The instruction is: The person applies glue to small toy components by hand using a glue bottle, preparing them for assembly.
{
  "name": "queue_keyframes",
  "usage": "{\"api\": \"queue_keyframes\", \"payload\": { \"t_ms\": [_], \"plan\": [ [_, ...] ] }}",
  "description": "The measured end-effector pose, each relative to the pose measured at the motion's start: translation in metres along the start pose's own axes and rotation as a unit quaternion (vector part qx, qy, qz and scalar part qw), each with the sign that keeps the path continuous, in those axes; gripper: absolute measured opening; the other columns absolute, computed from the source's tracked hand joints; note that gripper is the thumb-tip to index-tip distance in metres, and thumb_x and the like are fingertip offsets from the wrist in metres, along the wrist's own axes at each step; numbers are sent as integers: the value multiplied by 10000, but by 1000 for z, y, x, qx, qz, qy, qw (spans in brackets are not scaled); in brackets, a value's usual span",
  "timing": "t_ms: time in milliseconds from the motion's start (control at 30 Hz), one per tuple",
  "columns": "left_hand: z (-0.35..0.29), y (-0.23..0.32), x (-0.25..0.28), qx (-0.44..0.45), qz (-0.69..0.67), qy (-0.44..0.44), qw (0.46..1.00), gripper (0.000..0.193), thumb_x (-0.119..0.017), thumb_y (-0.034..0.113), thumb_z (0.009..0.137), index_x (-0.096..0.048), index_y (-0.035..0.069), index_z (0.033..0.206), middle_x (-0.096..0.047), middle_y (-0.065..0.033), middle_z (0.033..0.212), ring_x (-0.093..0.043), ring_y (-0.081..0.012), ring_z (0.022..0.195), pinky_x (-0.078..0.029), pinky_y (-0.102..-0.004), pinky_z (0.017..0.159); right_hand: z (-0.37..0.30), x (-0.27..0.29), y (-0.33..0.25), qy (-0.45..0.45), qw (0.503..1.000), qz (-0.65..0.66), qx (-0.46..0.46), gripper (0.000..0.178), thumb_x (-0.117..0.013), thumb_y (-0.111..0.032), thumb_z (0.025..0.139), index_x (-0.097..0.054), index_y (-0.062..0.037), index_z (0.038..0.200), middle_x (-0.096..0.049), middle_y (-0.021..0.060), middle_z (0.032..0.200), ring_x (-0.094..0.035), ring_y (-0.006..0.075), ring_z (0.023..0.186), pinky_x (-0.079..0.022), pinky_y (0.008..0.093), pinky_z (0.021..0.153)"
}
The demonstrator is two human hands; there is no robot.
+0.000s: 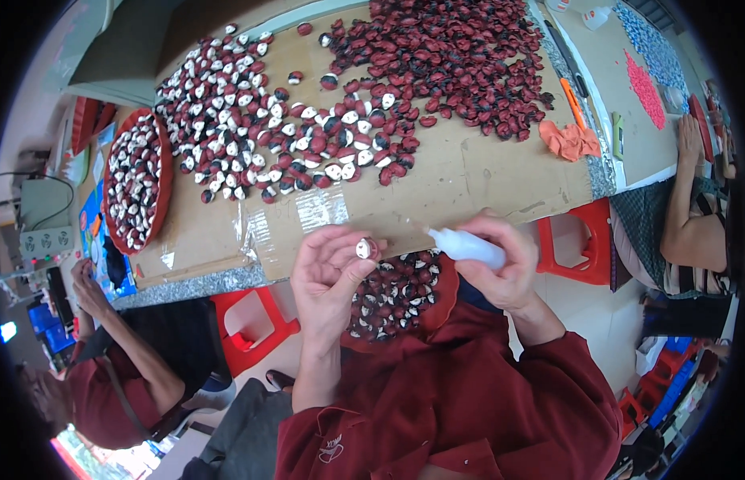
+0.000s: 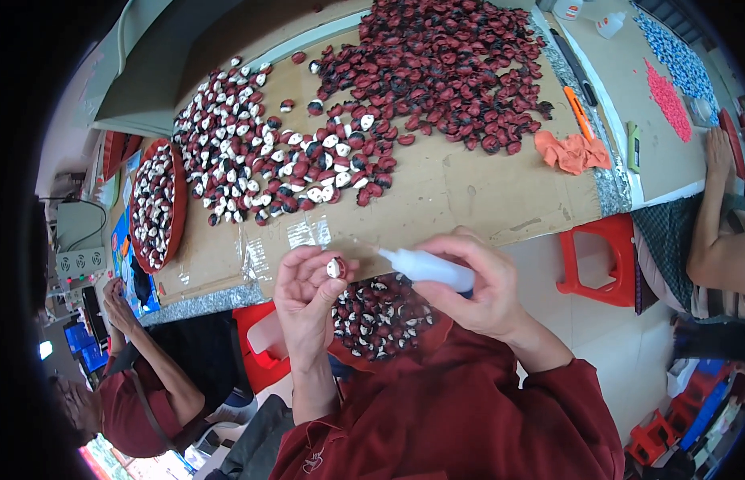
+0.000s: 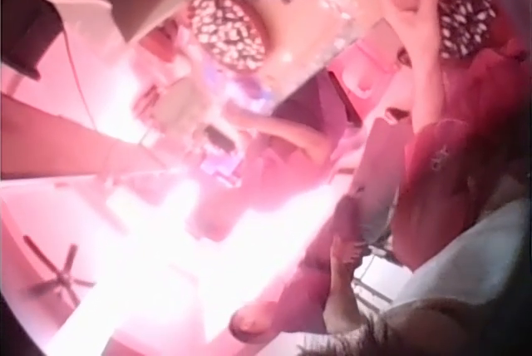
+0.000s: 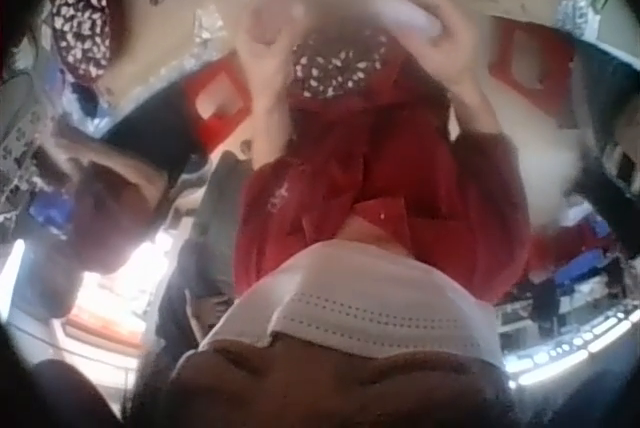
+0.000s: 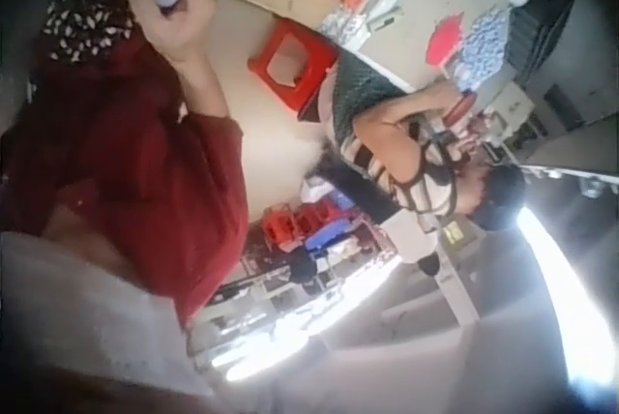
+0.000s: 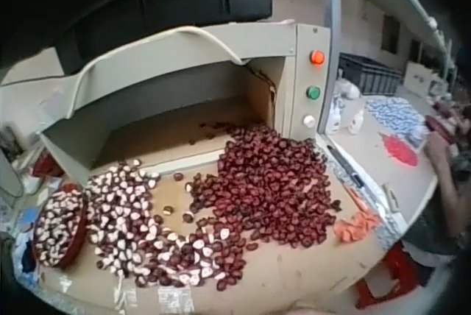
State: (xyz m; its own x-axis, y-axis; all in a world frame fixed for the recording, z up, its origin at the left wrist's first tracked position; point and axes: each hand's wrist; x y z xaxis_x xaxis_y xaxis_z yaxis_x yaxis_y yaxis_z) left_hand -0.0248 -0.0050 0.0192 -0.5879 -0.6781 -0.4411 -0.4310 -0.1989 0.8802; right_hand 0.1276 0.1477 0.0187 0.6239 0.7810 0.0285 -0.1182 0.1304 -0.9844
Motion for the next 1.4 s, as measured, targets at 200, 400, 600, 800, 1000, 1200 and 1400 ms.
{"api": "queue_keyframes", "payload": {
  "t_ms": [200, 400, 600, 800, 1000, 1200, 1400],
  "plan": [
    [-7, -10, 15, -3, -25, -34, 999, 248, -606, -59, 795, -595, -52, 1042, -615, -171, 1036, -627, -236, 886, -527, -317, 778, 6, 2, -8, -23, 986, -87, 138, 360, -805, -87, 582, -656, 22, 891, -653, 96, 736, -548, 163, 593, -410, 250, 562],
    [-6, -13, 17, 11, -7, -28, 1000, 242, -590, -23, 823, -606, -49, 1063, -621, -156, 1015, -620, -208, 849, -512, -297, 757, 6, -3, -6, -50, 983, -94, 146, 370, -812, -88, 570, -663, 20, 891, -664, 92, 729, -549, 169, 552, -413, 259, 517],
    [-5, -15, 17, 10, 17, -31, 999, 233, -580, -24, 830, -606, -54, 1059, -616, -153, 1023, -617, -207, 861, -507, -294, 762, 8, -6, -6, -55, 984, -105, 133, 346, -805, -81, 582, -662, 21, 880, -666, 97, 741, -548, 170, 557, -418, 260, 520],
    [-5, -14, 17, 1, 3, -50, 999, 243, -552, -63, 836, -602, -53, 1073, -577, -171, 1114, -602, -208, 928, -507, -296, 815, 8, -5, -7, -48, 986, -100, 125, 319, -797, -76, 589, -660, 24, 860, -658, 91, 725, -534, 167, 548, -408, 258, 508],
    [-6, -15, 16, -3, -6, -52, 999, 249, -561, -57, 831, -599, -53, 1077, -569, -173, 1127, -597, -207, 941, -506, -299, 822, 8, -3, -9, -40, 987, -110, 111, 282, -785, -82, 602, -662, 23, 834, -641, 85, 686, -527, 169, 539, -399, 260, 492],
    [-6, -14, 17, 2, 4, -43, 999, 247, -565, -49, 833, -599, -53, 1078, -574, -174, 1121, -601, -206, 934, -506, -298, 822, 10, -2, -10, -36, 986, -116, 111, 269, -780, -82, 609, -662, 25, 826, -638, 88, 675, -527, 167, 541, -399, 260, 493],
    [-5, -15, 18, 15, -5, -48, 999, 261, -570, -53, 827, -594, -50, 1087, -578, -176, 1123, -609, -205, 923, -504, -292, 825, 11, -1, -11, -22, 986, -125, 106, 266, -779, -76, 617, -659, 33, 828, -638, 91, 674, -537, 167, 551, -405, 259, 506]
  ]
}}
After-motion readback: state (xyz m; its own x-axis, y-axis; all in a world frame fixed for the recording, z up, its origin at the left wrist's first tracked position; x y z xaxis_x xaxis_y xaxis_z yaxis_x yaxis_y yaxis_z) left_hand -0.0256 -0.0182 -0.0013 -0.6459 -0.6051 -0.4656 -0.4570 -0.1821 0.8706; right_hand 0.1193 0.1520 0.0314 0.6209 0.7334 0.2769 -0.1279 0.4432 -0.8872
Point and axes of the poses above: each hand's wrist, its own z-axis towards the middle knuckle, its own x-axis out of the back of the hand, y = z × x
